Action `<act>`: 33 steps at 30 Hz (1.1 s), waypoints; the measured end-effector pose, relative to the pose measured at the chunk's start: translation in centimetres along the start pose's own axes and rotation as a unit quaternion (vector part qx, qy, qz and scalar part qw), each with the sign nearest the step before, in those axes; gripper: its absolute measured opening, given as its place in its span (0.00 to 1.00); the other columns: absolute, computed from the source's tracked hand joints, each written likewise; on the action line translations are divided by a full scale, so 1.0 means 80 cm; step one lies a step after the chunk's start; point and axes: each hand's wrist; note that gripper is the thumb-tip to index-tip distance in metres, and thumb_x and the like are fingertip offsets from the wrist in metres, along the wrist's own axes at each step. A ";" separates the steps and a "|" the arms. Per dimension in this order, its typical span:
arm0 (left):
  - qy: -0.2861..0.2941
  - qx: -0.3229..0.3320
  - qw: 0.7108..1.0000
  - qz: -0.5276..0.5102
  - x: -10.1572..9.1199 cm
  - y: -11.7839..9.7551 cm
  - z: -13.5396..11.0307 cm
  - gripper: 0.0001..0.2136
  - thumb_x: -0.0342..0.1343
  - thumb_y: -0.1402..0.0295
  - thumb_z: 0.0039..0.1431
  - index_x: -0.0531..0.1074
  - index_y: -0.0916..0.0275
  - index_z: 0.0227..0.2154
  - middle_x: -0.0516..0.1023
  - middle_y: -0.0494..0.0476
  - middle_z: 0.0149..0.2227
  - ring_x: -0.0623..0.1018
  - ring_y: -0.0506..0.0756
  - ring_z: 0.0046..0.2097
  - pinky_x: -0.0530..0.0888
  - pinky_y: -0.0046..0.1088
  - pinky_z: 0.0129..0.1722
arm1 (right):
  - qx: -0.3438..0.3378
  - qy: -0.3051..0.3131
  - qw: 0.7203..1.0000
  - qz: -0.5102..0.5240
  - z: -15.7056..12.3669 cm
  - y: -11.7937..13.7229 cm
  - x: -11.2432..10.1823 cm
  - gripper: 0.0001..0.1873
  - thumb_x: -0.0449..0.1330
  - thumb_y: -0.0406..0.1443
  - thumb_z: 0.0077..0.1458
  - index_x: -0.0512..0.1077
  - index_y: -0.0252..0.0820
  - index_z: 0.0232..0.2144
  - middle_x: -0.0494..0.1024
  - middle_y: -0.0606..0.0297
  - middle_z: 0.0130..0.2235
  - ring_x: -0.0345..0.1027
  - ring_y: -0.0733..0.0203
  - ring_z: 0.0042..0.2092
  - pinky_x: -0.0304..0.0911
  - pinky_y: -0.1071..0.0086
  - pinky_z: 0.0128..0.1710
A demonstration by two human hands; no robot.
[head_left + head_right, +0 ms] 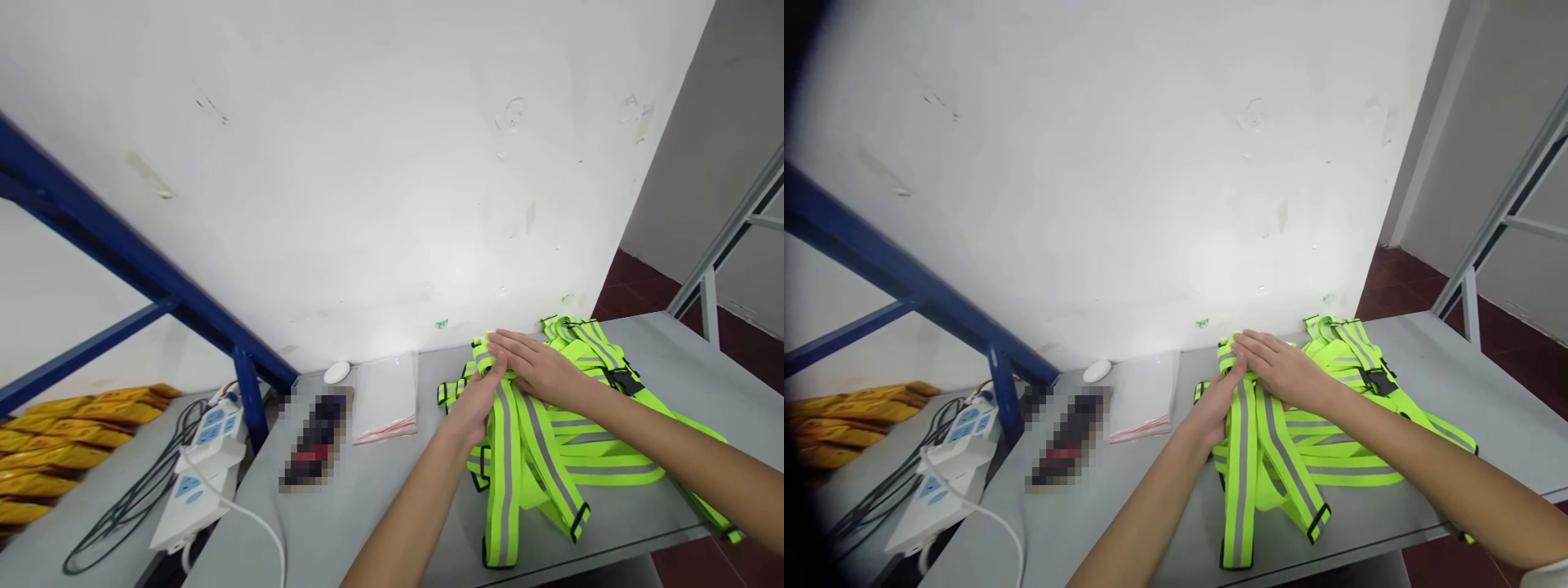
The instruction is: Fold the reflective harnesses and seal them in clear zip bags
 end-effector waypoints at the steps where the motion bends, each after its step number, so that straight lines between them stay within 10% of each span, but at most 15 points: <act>1: -0.004 -0.004 1.000 0.002 0.000 0.000 0.000 0.28 0.65 0.56 0.51 0.68 0.64 0.53 0.81 0.65 0.43 0.81 0.62 0.43 0.77 0.40 0.44 | 0.006 0.018 1.000 0.021 0.001 0.003 -0.006 0.34 0.47 0.24 0.58 0.48 0.36 0.66 0.60 0.49 0.65 0.45 0.51 0.68 0.51 0.48 0.64; 5: 0.001 -0.010 1.000 0.023 -0.007 0.000 0.003 0.27 0.66 0.58 0.50 0.71 0.65 0.51 0.81 0.64 0.41 0.82 0.62 0.40 0.78 0.40 0.42 | 0.071 0.077 0.979 0.176 0.001 0.019 -0.029 0.28 0.49 0.32 0.62 0.52 0.42 0.63 0.47 0.52 0.69 0.40 0.51 0.69 0.53 0.51 0.63; 11: 0.006 0.035 0.997 0.072 -0.020 -0.007 0.008 0.25 0.70 0.66 0.43 0.74 0.62 0.48 0.82 0.59 0.41 0.81 0.63 0.43 0.77 0.39 0.44 | 0.297 -0.055 0.914 0.271 0.018 0.016 -0.014 0.12 0.53 0.45 0.62 0.61 0.47 0.44 0.63 0.53 0.59 0.58 0.51 0.62 0.63 0.55 0.54; 18: 0.052 0.025 0.988 0.144 -0.027 -0.022 0.001 0.28 0.72 0.65 0.40 0.74 0.62 0.47 0.83 0.60 0.38 0.82 0.65 0.40 0.76 0.45 0.44 | 0.262 0.197 0.830 0.452 0.040 -0.008 -0.027 0.20 0.56 0.49 0.59 0.70 0.51 0.50 0.79 0.61 0.46 0.76 0.54 0.40 0.71 0.66 0.32; 21: 0.112 0.030 0.981 0.155 -0.024 -0.031 -0.004 0.25 0.69 0.64 0.45 0.74 0.64 0.48 0.83 0.62 0.36 0.82 0.64 0.38 0.76 0.44 0.42 | 0.286 0.193 0.807 0.479 0.046 -0.005 -0.032 0.18 0.57 0.49 0.57 0.75 0.51 0.46 0.81 0.66 0.39 0.75 0.57 0.29 0.68 0.68 0.23; 33: 0.098 -0.052 0.989 0.093 -0.034 -0.004 0.005 0.19 0.72 0.69 0.38 0.77 0.67 0.35 0.82 0.62 0.31 0.82 0.63 0.33 0.77 0.41 0.39 | 0.226 -0.001 0.974 0.025 0.038 0.020 -0.002 0.18 0.57 0.44 0.59 0.74 0.45 0.49 0.81 0.58 0.45 0.76 0.55 0.30 0.65 0.66 0.28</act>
Point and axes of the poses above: each hand's wrist, its own z-axis towards the middle knuckle, its own x-axis out of the palm, y = z × x
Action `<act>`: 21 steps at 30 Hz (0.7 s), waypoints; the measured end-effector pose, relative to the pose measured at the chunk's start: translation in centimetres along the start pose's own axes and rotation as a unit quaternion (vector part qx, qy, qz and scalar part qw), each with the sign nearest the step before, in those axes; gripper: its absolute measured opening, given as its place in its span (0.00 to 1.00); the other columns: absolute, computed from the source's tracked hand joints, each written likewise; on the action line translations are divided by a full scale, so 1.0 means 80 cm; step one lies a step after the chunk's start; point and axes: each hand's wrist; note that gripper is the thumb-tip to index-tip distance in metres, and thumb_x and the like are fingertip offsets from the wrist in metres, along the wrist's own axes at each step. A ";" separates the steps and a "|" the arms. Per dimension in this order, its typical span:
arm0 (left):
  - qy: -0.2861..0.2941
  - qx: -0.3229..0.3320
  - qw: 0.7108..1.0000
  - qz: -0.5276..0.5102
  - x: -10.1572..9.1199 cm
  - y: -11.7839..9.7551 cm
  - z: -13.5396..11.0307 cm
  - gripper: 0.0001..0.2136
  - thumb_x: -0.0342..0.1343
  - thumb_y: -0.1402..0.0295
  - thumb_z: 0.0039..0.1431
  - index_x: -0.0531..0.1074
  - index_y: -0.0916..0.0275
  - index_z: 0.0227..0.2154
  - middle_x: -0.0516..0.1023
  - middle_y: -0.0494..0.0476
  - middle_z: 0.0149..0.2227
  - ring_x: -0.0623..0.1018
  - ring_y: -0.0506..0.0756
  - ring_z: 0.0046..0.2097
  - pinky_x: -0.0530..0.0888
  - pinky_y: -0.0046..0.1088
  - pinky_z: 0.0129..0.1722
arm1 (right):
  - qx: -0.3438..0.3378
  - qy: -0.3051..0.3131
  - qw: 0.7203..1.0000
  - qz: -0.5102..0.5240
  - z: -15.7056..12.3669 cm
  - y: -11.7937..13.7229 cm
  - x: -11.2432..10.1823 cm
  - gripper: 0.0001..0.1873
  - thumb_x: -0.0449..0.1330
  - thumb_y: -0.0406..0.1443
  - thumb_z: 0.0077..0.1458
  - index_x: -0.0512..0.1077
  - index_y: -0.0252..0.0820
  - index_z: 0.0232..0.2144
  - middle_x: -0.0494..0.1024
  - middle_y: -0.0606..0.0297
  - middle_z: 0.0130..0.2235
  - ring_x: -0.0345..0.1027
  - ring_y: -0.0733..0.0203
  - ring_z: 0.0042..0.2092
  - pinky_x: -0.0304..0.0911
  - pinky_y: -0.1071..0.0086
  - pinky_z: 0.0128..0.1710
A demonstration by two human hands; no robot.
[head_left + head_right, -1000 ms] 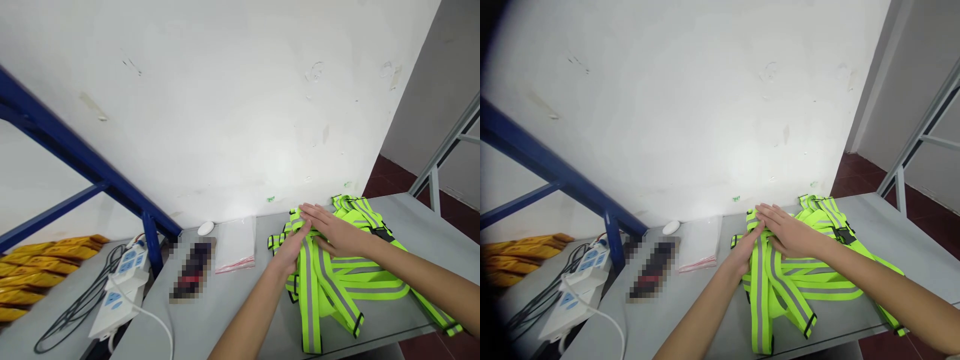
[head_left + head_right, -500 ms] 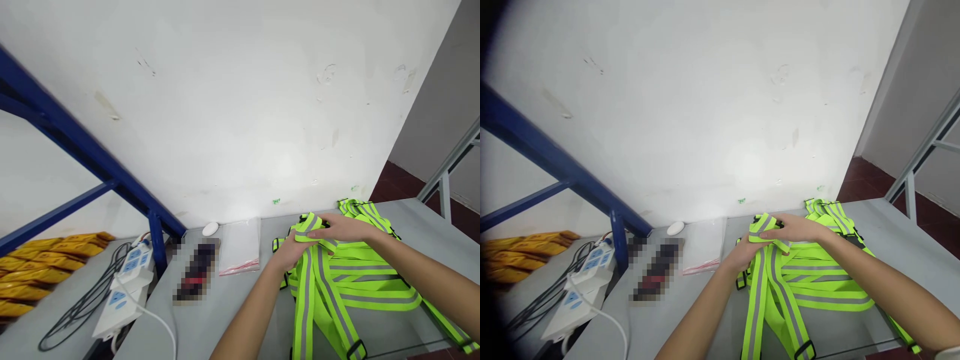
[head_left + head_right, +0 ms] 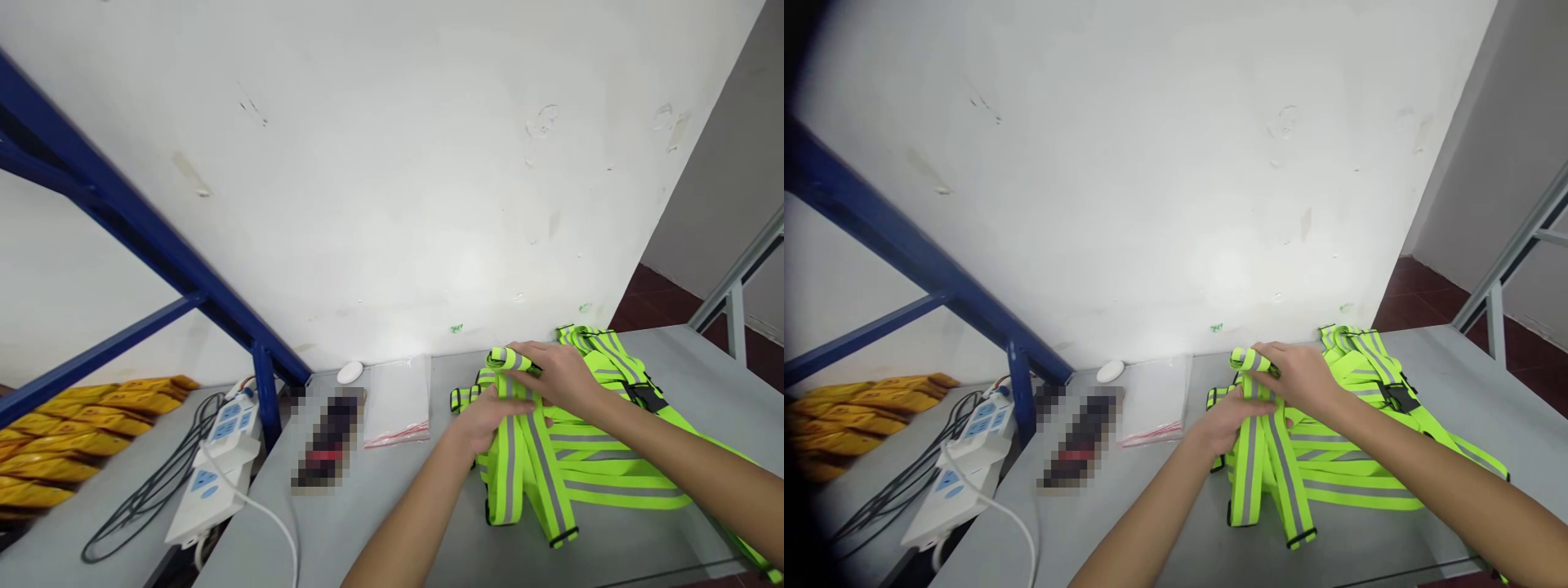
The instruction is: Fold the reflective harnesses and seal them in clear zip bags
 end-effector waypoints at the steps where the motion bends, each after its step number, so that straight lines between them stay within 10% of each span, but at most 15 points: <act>1: 0.003 -0.005 1.000 -0.007 0.001 0.005 -0.001 0.18 0.72 0.68 0.39 0.77 0.67 0.35 0.82 0.62 0.33 0.82 0.62 0.33 0.77 0.42 0.39 | -0.022 -0.011 1.000 -0.019 -0.001 -0.002 0.002 0.17 0.56 0.43 0.60 0.73 0.45 0.49 0.81 0.58 0.46 0.76 0.55 0.31 0.65 0.67 0.28; 16: -0.010 0.050 0.994 0.092 0.015 0.001 -0.045 0.17 0.68 0.67 0.46 0.77 0.64 0.40 0.82 0.60 0.39 0.80 0.62 0.41 0.74 0.39 0.45 | -0.205 -0.056 0.956 -0.201 -0.014 -0.022 0.012 0.27 0.45 0.25 0.63 0.61 0.46 0.61 0.71 0.64 0.59 0.71 0.53 0.44 0.68 0.60 0.35; 21: -0.039 0.071 0.995 -0.055 0.005 0.002 -0.039 0.23 0.70 0.60 0.42 0.76 0.65 0.41 0.81 0.63 0.39 0.79 0.65 0.46 0.73 0.42 0.49 | -0.222 -0.095 0.947 -0.214 -0.017 -0.005 0.006 0.29 0.46 0.26 0.63 0.56 0.51 0.64 0.69 0.67 0.60 0.70 0.55 0.41 0.68 0.60 0.35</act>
Point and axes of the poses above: each hand's wrist, its own z-axis towards the middle knuckle, its own x-axis out of the palm, y = z × x
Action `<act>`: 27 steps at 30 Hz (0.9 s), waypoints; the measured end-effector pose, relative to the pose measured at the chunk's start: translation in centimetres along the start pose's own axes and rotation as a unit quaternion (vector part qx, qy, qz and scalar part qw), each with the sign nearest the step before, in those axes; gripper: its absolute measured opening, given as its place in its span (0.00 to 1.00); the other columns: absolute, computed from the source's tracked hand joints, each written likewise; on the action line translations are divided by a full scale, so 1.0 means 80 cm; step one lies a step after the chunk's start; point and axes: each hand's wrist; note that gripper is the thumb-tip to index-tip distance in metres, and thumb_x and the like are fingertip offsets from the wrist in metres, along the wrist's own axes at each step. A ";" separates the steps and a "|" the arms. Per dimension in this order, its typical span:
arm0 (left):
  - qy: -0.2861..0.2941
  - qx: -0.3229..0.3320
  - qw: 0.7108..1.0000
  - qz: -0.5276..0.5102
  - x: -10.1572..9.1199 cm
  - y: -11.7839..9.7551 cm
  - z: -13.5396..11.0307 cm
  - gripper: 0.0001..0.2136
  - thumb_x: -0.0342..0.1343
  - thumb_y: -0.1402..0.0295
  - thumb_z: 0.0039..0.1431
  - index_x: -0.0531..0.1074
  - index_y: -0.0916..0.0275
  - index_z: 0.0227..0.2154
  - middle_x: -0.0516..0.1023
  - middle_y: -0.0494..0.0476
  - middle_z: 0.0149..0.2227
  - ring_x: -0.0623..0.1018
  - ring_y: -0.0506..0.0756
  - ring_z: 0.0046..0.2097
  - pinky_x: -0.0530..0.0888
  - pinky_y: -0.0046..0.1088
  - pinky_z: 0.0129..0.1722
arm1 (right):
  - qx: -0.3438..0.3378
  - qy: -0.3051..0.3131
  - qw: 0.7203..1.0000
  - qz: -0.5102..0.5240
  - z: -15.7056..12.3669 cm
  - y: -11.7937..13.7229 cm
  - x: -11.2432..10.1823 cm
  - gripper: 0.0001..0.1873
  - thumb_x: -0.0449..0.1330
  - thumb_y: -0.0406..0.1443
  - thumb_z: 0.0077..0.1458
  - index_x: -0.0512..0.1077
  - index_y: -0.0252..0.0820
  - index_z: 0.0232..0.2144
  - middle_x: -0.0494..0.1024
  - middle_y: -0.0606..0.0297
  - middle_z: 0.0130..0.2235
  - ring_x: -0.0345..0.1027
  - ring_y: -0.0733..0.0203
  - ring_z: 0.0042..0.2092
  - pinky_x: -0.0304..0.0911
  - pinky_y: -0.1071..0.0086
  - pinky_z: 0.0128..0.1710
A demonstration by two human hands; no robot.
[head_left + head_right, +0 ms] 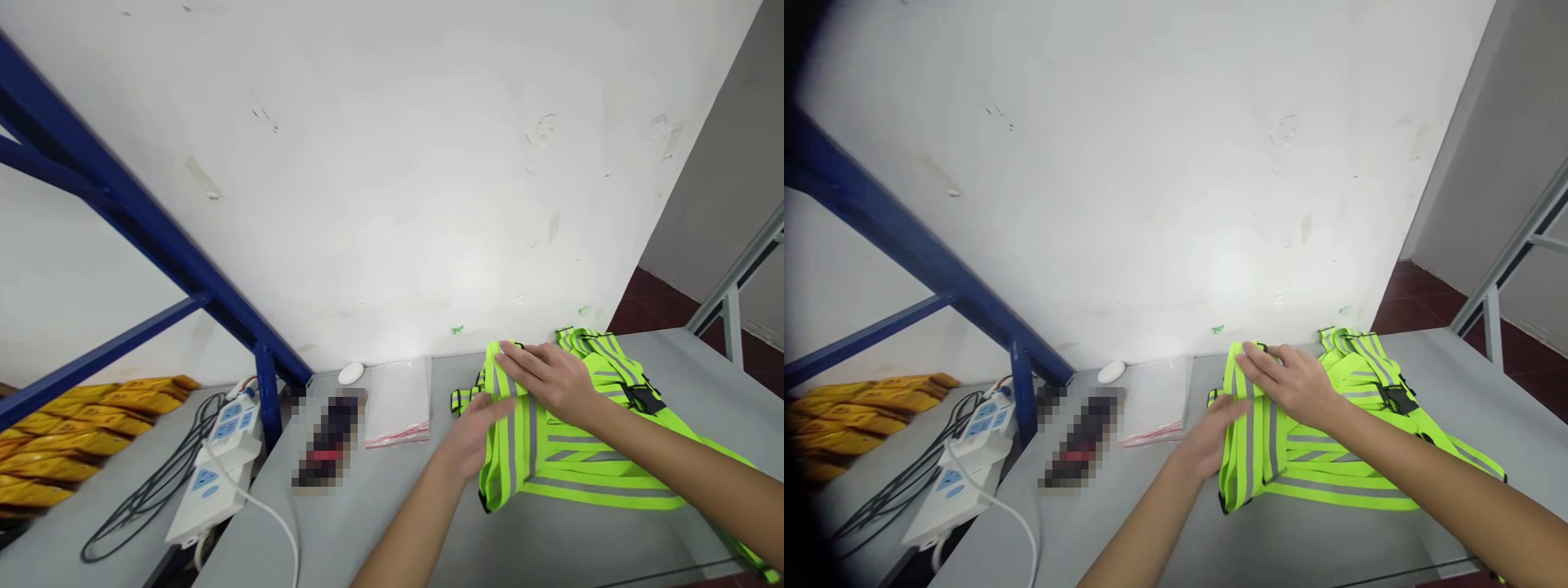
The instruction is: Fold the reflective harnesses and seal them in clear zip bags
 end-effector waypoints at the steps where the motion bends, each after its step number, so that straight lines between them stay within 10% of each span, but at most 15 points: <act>1: -0.008 -0.002 0.999 -0.035 -0.001 0.001 0.003 0.25 0.69 0.56 0.43 0.76 0.65 0.42 0.81 0.64 0.40 0.79 0.66 0.47 0.73 0.42 0.50 | -0.011 -0.008 1.000 0.000 0.000 0.003 0.000 0.29 0.47 0.26 0.63 0.55 0.50 0.64 0.69 0.66 0.60 0.70 0.54 0.41 0.68 0.60 0.35; 12: -0.059 0.032 0.998 0.011 0.008 -0.001 0.000 0.25 0.67 0.58 0.48 0.75 0.65 0.48 0.81 0.65 0.44 0.78 0.65 0.50 0.74 0.42 0.50 | 0.019 0.057 0.982 0.178 0.000 0.025 -0.021 0.32 0.50 0.29 0.60 0.51 0.37 0.65 0.69 0.48 0.52 0.66 0.49 0.46 0.69 0.55 0.41; 19: -0.001 0.011 0.995 0.102 -0.029 -0.002 0.011 0.23 0.69 0.60 0.46 0.76 0.64 0.45 0.81 0.64 0.45 0.78 0.67 0.49 0.72 0.46 0.51 | 0.257 0.091 0.872 0.407 0.013 0.008 -0.033 0.34 0.61 0.39 0.56 0.55 0.46 0.62 0.63 0.52 0.58 0.59 0.48 0.59 0.63 0.52 0.54; 23: 0.013 0.015 0.993 0.117 -0.028 0.000 0.015 0.22 0.68 0.60 0.47 0.76 0.63 0.44 0.81 0.64 0.44 0.79 0.66 0.48 0.72 0.46 0.51 | 0.217 0.218 0.792 0.528 0.030 -0.009 -0.028 0.22 0.60 0.41 0.57 0.70 0.48 0.54 0.76 0.62 0.50 0.71 0.50 0.50 0.69 0.59 0.48; 27: -0.017 -0.018 0.999 0.033 -0.022 0.008 0.021 0.21 0.70 0.63 0.44 0.75 0.65 0.42 0.82 0.63 0.36 0.82 0.64 0.38 0.75 0.46 0.45 | 0.216 0.215 0.831 0.466 0.025 0.003 -0.014 0.18 0.55 0.40 0.61 0.72 0.49 0.52 0.81 0.66 0.43 0.77 0.56 0.35 0.72 0.65 0.34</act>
Point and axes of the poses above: each hand's wrist, its own z-axis towards the middle knuckle, its own x-axis out of the palm, y = z × x
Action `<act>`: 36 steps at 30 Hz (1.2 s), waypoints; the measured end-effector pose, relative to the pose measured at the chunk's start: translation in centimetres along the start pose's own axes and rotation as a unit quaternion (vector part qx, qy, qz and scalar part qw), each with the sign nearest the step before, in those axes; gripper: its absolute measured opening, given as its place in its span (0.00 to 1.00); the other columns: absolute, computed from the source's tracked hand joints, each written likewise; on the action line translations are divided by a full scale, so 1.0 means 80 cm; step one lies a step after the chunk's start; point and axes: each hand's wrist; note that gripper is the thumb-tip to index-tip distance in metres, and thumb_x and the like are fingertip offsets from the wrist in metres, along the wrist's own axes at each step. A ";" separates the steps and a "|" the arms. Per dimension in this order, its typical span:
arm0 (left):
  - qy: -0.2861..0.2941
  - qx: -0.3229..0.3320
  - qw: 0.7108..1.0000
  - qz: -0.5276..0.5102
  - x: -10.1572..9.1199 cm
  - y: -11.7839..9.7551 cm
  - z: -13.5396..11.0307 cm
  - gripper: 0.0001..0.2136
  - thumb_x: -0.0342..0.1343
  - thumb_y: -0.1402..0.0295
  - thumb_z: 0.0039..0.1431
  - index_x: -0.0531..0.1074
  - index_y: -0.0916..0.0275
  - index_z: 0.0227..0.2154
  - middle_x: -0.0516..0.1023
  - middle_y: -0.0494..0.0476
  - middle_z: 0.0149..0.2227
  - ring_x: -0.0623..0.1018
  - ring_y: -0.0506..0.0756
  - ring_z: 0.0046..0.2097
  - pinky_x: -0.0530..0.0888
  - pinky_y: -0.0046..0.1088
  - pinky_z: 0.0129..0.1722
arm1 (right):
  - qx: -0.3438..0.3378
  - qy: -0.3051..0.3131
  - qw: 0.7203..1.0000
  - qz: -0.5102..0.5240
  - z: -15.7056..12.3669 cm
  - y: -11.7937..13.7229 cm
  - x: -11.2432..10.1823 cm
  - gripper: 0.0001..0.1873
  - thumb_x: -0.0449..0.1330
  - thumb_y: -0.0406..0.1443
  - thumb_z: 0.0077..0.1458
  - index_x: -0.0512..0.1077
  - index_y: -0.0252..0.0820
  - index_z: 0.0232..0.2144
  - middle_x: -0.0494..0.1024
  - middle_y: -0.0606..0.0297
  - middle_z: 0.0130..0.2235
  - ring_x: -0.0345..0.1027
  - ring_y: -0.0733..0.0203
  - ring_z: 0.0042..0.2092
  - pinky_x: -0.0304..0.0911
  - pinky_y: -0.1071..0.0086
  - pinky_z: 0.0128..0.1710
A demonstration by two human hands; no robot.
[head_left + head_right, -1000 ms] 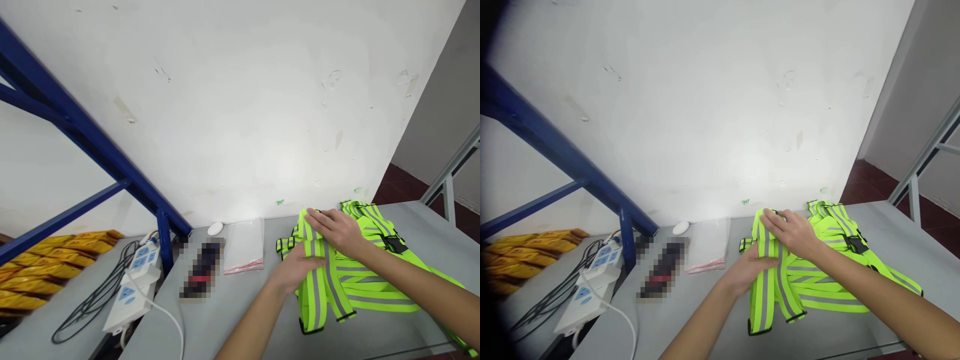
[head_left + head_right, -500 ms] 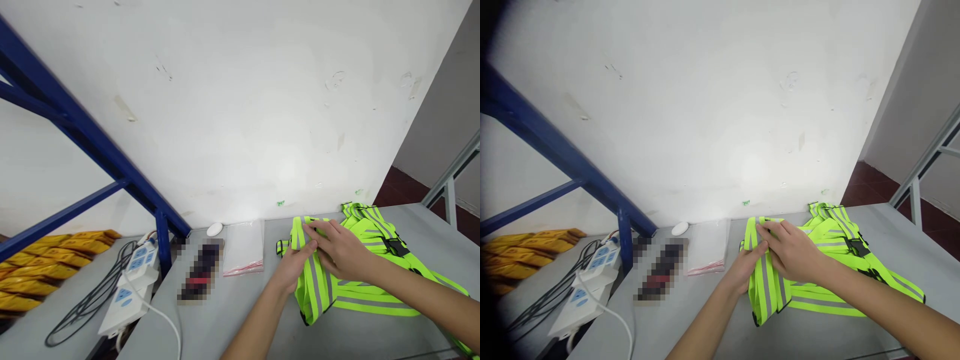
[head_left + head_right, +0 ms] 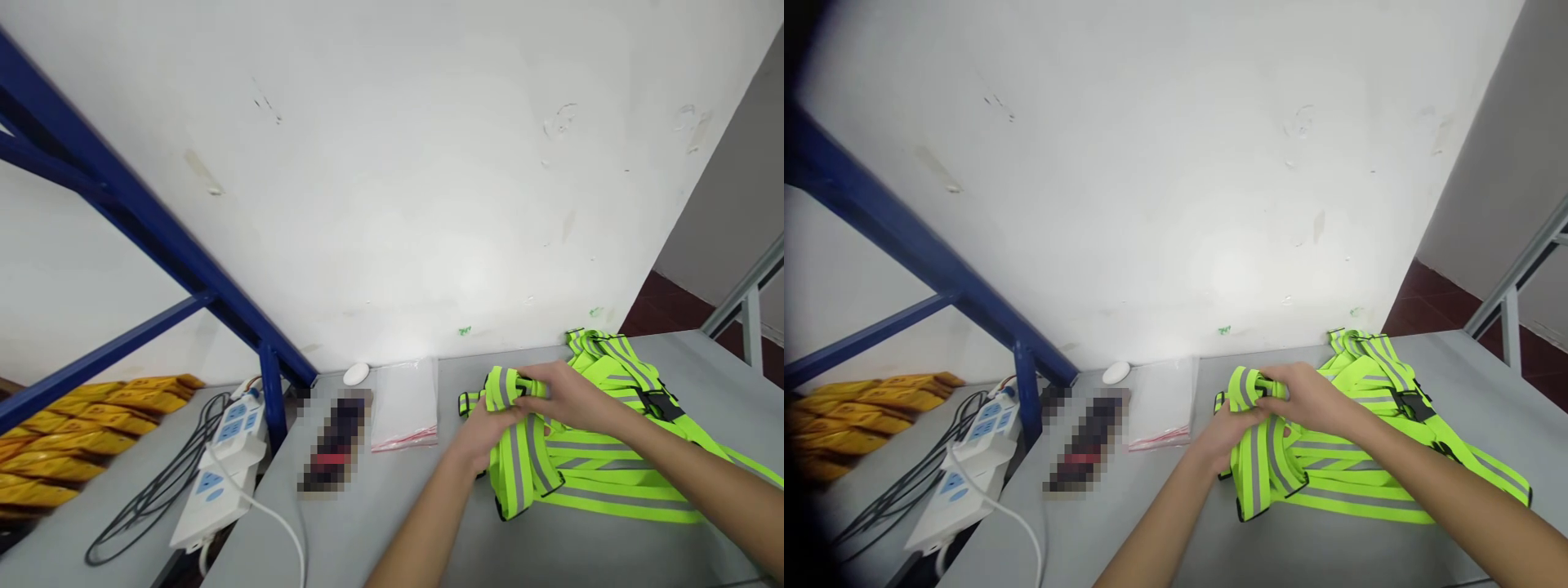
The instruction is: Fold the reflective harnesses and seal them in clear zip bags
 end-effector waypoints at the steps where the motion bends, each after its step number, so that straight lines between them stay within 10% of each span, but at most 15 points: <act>1: 0.003 -0.019 1.000 -0.019 0.000 0.002 0.001 0.21 0.70 0.64 0.43 0.76 0.66 0.41 0.82 0.63 0.34 0.82 0.64 0.37 0.76 0.45 0.43 | -0.008 -0.022 0.999 -0.040 -0.001 -0.006 0.009 0.19 0.54 0.40 0.62 0.70 0.49 0.54 0.80 0.64 0.44 0.77 0.57 0.32 0.72 0.66 0.31; 6: -0.007 -0.064 0.996 -0.063 -0.020 0.007 -0.003 0.16 0.68 0.74 0.40 0.76 0.68 0.36 0.82 0.64 0.33 0.82 0.64 0.38 0.76 0.40 0.41 | -0.192 -0.150 0.930 -0.277 -0.007 -0.046 0.045 0.27 0.47 0.27 0.63 0.59 0.45 0.62 0.75 0.58 0.55 0.72 0.52 0.52 0.71 0.60 0.45; 11: 0.007 -0.040 0.992 -0.117 -0.038 0.014 -0.018 0.20 0.66 0.79 0.37 0.75 0.65 0.38 0.82 0.58 0.32 0.81 0.64 0.40 0.76 0.39 0.43 | -0.268 -0.121 0.894 -0.338 -0.006 -0.064 0.065 0.30 0.45 0.26 0.64 0.50 0.44 0.66 0.67 0.59 0.61 0.61 0.50 0.61 0.65 0.51 0.55; 17: 0.000 -0.003 0.988 -0.154 -0.045 0.025 -0.023 0.16 0.66 0.69 0.47 0.75 0.65 0.40 0.82 0.60 0.36 0.81 0.62 0.43 0.74 0.39 0.47 | -0.209 -0.005 0.965 -0.157 -0.011 -0.037 0.071 0.29 0.47 0.27 0.63 0.57 0.47 0.64 0.60 0.61 0.65 0.46 0.53 0.68 0.51 0.50 0.64; 23: 0.028 -0.026 0.995 -0.087 -0.049 0.028 -0.023 0.16 0.68 0.72 0.43 0.76 0.68 0.38 0.82 0.65 0.36 0.82 0.64 0.39 0.76 0.41 0.43 | -0.006 -0.090 0.996 0.006 -0.008 -0.011 0.046 0.26 0.55 0.43 0.61 0.62 0.50 0.61 0.61 0.59 0.64 0.57 0.49 0.63 0.61 0.54 0.57; 28: 0.020 -0.043 0.994 -0.101 -0.040 0.040 -0.021 0.18 0.68 0.79 0.38 0.75 0.69 0.36 0.82 0.64 0.32 0.82 0.64 0.33 0.76 0.40 0.37 | 0.050 0.091 0.991 -0.086 0.001 -0.006 0.034 0.19 0.62 0.47 0.53 0.75 0.46 0.44 0.81 0.64 0.40 0.76 0.55 0.38 0.68 0.68 0.35; 36: -0.071 0.032 0.969 -0.234 -0.032 0.058 0.004 0.06 0.57 0.78 0.40 0.70 0.63 0.25 0.77 0.51 0.24 0.77 0.51 0.25 0.73 0.25 0.30 | 0.068 -0.098 0.951 -0.286 -0.014 0.007 0.102 0.18 0.54 0.25 0.54 0.70 0.40 0.47 0.76 0.52 0.50 0.71 0.46 0.49 0.63 0.56 0.45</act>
Point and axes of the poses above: each hand's wrist, its own z-axis towards the middle knuckle, its own x-axis out of the palm, y = z × x
